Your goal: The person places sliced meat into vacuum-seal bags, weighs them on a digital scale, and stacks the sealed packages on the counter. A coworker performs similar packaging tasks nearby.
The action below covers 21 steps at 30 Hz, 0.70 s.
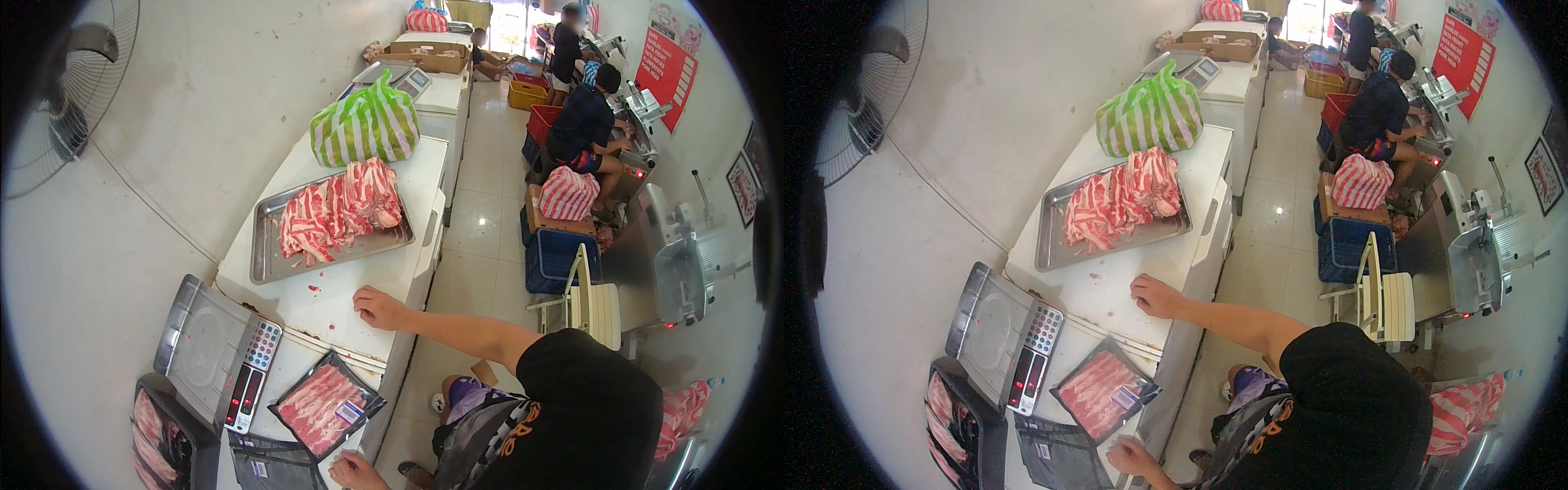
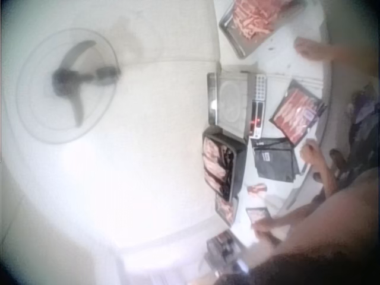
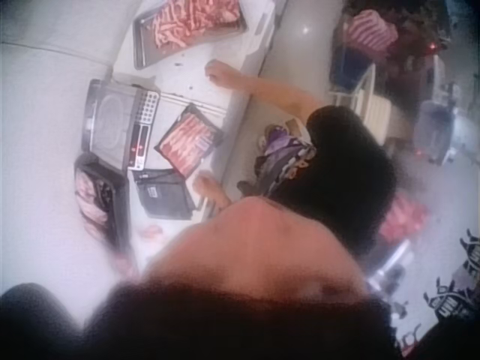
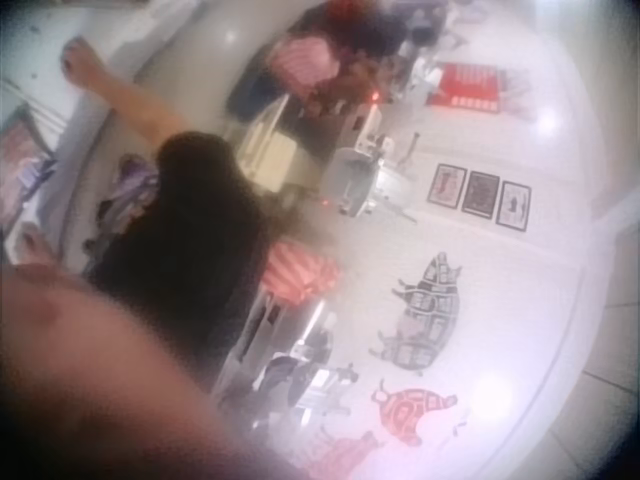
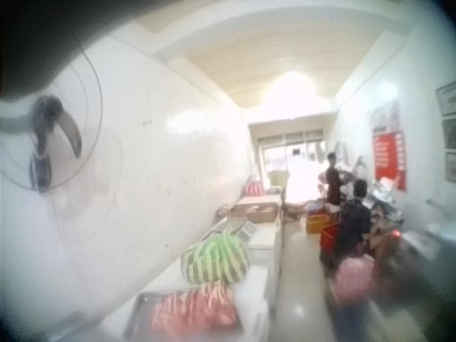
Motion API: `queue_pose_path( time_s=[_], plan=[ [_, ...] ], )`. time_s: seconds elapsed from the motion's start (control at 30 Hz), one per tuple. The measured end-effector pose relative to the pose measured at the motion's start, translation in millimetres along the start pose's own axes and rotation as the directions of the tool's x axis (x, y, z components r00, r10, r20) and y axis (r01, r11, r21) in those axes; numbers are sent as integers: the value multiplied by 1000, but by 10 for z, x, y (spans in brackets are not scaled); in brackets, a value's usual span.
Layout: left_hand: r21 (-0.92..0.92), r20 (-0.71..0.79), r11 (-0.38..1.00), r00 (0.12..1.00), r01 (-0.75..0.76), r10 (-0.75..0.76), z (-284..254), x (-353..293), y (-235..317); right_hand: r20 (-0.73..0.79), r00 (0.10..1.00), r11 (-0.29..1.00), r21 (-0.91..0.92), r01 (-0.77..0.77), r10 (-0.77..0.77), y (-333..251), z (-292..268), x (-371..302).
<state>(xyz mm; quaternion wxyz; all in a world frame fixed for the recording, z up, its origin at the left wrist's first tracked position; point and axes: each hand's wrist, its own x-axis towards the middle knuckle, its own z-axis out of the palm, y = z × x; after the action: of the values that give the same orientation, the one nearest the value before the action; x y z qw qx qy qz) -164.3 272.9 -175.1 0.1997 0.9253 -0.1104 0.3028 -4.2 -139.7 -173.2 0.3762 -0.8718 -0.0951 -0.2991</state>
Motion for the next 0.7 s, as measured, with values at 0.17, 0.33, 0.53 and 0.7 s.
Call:
queue_pose_path(
  time_s=[0.17, 0.33, 0.53, 0.7],
  plan=[
    [2, -28, 1000, 999, -17, 17, -13, 10, 20, -11, 1000, 1000, 10, -3, 3, -18, 9, -1],
    [-26, -39, 999, 999, -32, 31, -19, 24, 28, -10, 1000, 1000, 1, -5, 5, -17, 0, -3],
    [9, -49, 1000, 998, -29, 29, 12, -4, -5, -6, 1000, 1000, 2, -10, 10, -22, -8, 3],
    [22, -39, 999, 998, -40, 41, -10, 27, 17, -10, 1000, 1000, 1, -1, 1, -24, -8, 7]
  ],
)
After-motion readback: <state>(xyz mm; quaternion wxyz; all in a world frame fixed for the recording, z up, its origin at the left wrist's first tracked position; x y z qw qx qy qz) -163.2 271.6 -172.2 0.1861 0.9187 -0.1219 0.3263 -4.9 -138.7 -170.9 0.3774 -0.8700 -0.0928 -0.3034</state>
